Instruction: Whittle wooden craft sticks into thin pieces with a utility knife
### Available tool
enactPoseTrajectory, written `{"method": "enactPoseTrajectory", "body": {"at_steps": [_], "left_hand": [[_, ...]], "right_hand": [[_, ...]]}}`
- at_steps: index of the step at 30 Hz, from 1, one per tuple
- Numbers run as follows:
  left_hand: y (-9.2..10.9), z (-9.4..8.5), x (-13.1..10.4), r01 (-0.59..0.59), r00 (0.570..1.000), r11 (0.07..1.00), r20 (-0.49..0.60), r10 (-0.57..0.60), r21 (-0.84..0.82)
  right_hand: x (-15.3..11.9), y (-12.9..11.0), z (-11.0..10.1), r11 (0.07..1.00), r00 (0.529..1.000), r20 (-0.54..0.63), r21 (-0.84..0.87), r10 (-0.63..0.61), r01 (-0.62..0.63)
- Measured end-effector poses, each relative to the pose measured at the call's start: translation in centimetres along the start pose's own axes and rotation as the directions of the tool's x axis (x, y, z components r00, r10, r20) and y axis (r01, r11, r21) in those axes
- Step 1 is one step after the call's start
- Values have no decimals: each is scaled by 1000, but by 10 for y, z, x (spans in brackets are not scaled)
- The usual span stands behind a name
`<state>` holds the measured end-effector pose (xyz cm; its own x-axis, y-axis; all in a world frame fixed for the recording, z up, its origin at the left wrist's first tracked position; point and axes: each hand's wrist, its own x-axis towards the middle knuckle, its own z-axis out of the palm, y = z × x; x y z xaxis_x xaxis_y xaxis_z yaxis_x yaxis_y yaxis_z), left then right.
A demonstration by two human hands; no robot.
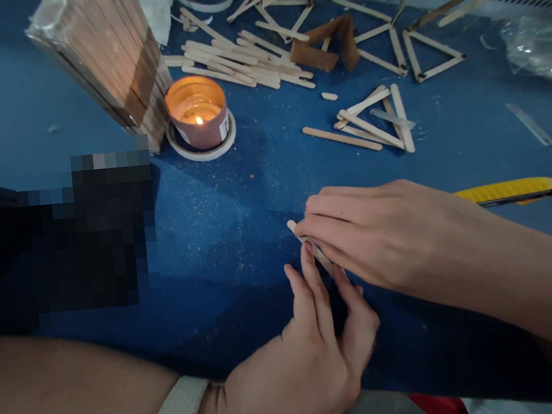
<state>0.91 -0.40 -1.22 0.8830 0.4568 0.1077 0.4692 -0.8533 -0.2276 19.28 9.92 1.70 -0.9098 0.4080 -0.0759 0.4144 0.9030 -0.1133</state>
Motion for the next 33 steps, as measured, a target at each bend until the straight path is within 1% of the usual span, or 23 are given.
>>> {"method": "enactPoseTrajectory", "body": {"at_steps": [7,10,15,18,22,25,30,33], "left_hand": [[-2,-7,1,11,998,1000,55,-12,12],[-1,-7,1,12,999,1000,49,-12,13],[3,-1,0,23,1000,1000,13,-23,-15],[3,1,0,7,1000,1000,15,-7,-2],[3,0,0,17,1000,1000,6,-17,15],[3,-1,0,16,1000,999,-1,-16,33],[0,-4,0,20,999,999,35,-21,46],[0,-3,0,7,1000,999,17,-8,34]], "right_hand": [[1,-2,-3,1000,1000,8,-9,-1,1],[2,-3,-4,1000,1000,15,-2,-5,5],[3,-2,-7,1000,1000,21,12,-6,6],[3,0,-8,1000,999,36,22,-14,13],[2,3,-9,999,998,55,49,-23,21],[1,3,-9,998,998,56,56,-6,3],[0,4,-11,997,998,48,61,34,-37],[1,5,-12,996,997,65,83,31,-37]]}}
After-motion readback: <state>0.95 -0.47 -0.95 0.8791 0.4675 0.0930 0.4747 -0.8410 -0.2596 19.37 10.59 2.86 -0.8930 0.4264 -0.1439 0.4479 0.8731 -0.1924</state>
